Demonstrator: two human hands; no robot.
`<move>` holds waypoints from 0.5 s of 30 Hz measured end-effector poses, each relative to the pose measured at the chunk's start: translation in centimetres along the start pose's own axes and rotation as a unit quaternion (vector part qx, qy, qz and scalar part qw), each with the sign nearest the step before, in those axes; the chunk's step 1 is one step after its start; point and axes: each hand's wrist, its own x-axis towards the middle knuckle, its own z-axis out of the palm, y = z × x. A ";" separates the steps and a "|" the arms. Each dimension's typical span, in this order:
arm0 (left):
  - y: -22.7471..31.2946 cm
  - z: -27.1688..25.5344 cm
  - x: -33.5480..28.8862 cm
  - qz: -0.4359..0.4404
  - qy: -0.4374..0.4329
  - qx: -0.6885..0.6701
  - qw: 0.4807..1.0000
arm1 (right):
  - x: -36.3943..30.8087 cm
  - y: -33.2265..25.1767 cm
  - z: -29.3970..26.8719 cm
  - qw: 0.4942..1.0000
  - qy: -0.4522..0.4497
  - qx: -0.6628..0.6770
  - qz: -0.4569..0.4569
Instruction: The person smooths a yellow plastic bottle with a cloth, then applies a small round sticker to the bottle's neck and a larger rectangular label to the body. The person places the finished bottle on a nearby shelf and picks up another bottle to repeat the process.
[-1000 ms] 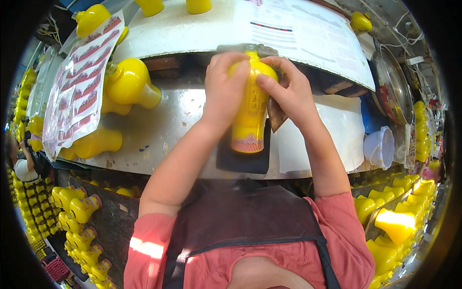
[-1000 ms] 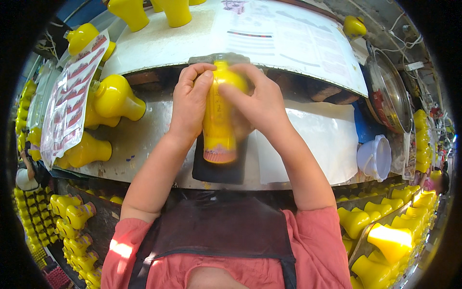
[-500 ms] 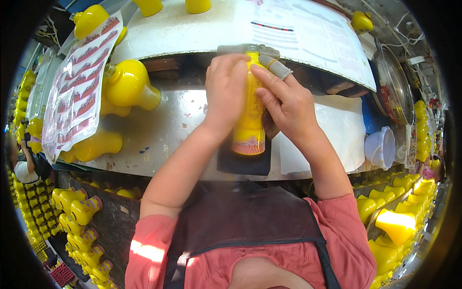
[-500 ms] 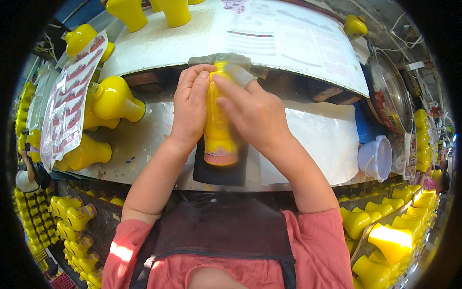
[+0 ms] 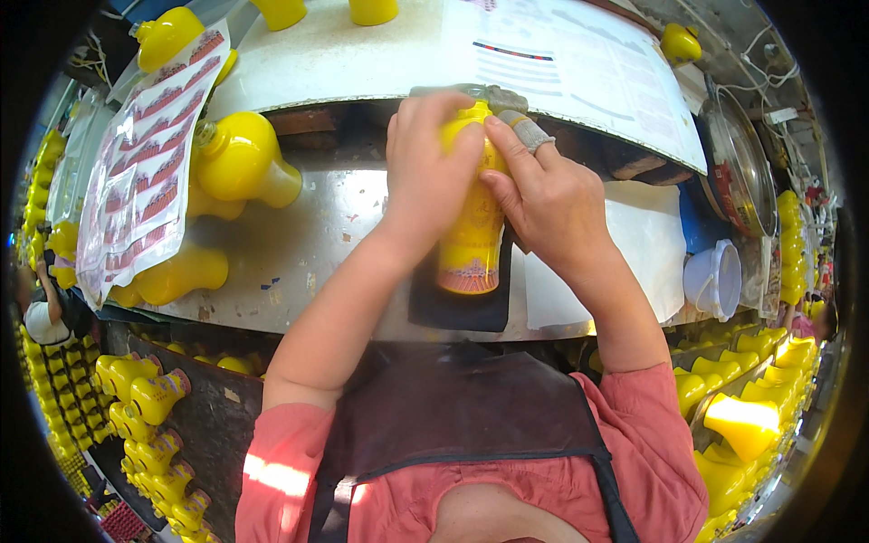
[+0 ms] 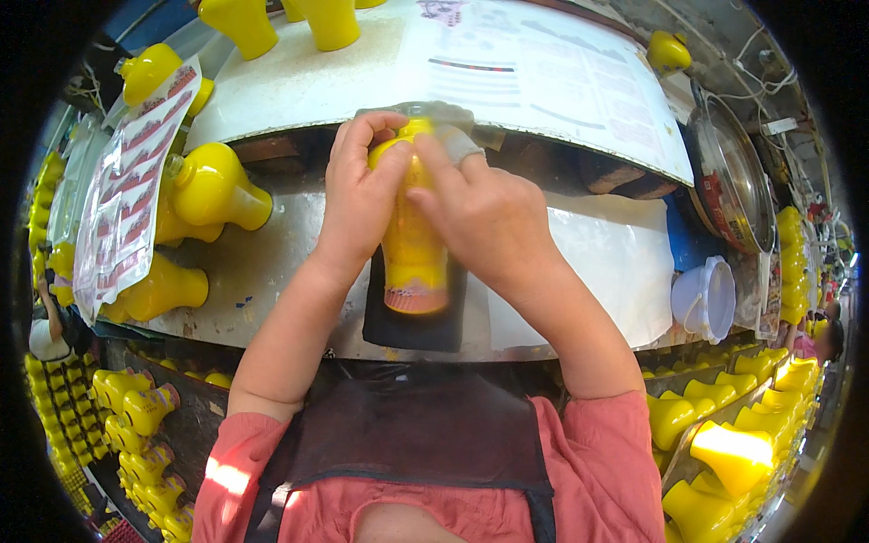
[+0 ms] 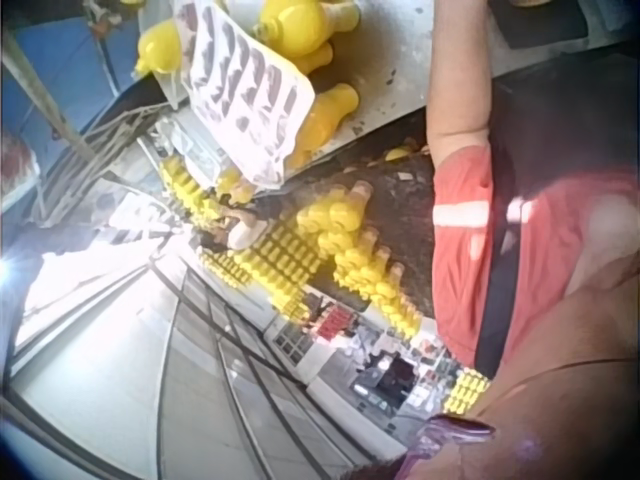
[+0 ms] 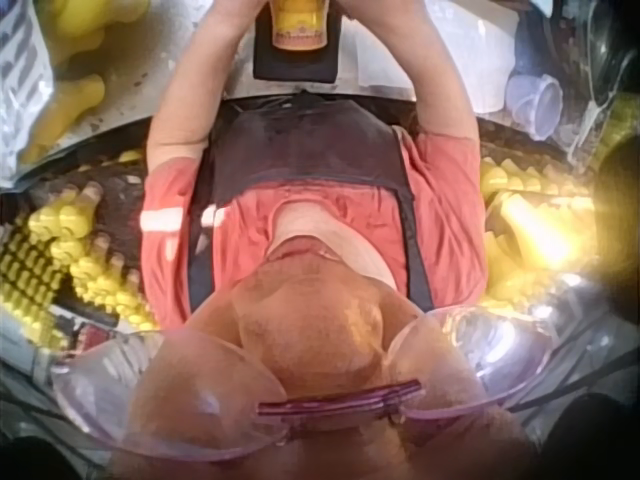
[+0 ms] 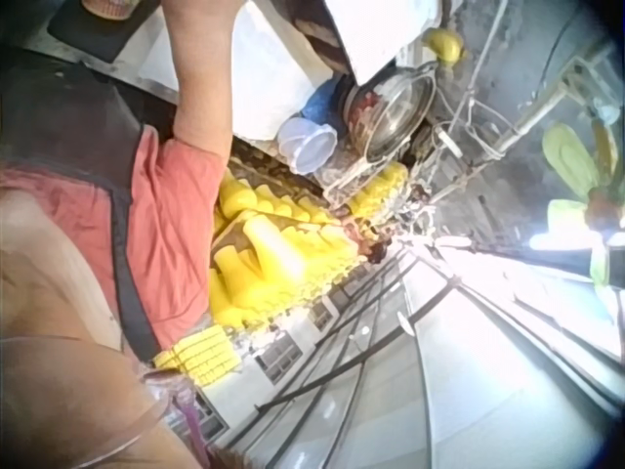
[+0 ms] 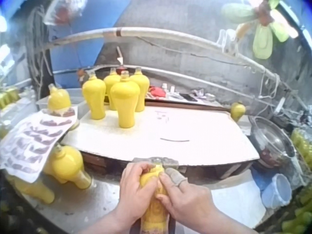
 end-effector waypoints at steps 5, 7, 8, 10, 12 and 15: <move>-0.2 0.2 0.2 0.013 0.009 0.001 1.000 | 0.1 -0.2 -0.1 0.997 -0.007 0.061 0.044; -0.3 0.3 0.0 0.014 0.014 -0.003 1.000 | 0.4 -0.1 -0.1 0.984 -0.018 0.142 0.105; -0.3 0.3 0.0 0.015 0.017 -0.008 1.000 | 0.6 0.1 0.1 0.978 -0.012 0.180 0.108; -0.4 0.4 -0.1 0.019 0.020 -0.012 1.000 | 1.1 0.4 0.4 0.956 -0.008 0.254 0.144; -0.6 0.4 -0.1 0.025 0.020 -0.011 0.999 | 1.5 1.0 0.7 0.919 -0.052 0.319 0.224; -0.7 0.4 -0.1 0.042 0.025 -0.006 0.999 | 2.0 1.8 1.0 0.868 -0.084 0.399 0.283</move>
